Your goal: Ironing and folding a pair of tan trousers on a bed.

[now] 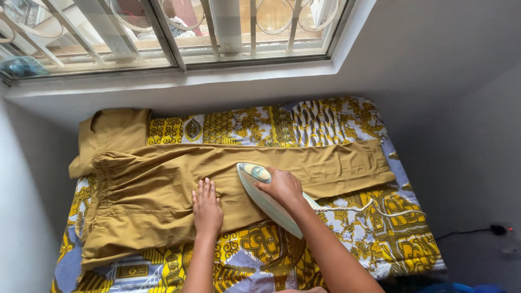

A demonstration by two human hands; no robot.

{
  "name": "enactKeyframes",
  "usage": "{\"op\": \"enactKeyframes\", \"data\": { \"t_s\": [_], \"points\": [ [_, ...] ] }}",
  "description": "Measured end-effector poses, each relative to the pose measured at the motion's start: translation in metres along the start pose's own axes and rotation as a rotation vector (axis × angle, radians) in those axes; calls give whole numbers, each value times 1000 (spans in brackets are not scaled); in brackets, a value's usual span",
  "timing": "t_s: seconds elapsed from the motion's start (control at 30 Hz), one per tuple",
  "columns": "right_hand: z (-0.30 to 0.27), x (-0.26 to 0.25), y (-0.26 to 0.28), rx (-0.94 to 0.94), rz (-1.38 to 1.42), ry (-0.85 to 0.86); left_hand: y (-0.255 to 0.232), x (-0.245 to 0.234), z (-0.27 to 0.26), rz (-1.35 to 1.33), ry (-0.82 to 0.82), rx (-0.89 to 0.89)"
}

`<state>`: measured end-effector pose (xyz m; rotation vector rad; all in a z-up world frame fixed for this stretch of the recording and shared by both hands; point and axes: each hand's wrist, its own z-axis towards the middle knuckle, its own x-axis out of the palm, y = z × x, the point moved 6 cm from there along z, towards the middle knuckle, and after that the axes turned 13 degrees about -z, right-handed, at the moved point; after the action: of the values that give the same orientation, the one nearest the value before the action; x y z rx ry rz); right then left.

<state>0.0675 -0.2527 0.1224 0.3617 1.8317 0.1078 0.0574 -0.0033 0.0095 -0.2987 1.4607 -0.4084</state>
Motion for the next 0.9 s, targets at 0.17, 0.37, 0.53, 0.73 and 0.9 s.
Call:
{"op": "enactKeyframes", "data": {
  "t_s": [0.17,0.37,0.53,0.73,0.9],
  "points": [
    [-20,-6,-17,-28,-16,-9,-3,-3,1,-22,3,-24],
    [-10,-16,-62,124,-12,-3,-6,-2,7,15,49,-85],
    [8,-14,-99,253,-5,-81,-49,3,14,4,52,-136],
    [-25,-16,-99,201,46,1,-98,46,7,-84,273,122],
    [-29,-15,-117,252,-33,-89,-97,38,-2,-89,126,255]
  ]
}}
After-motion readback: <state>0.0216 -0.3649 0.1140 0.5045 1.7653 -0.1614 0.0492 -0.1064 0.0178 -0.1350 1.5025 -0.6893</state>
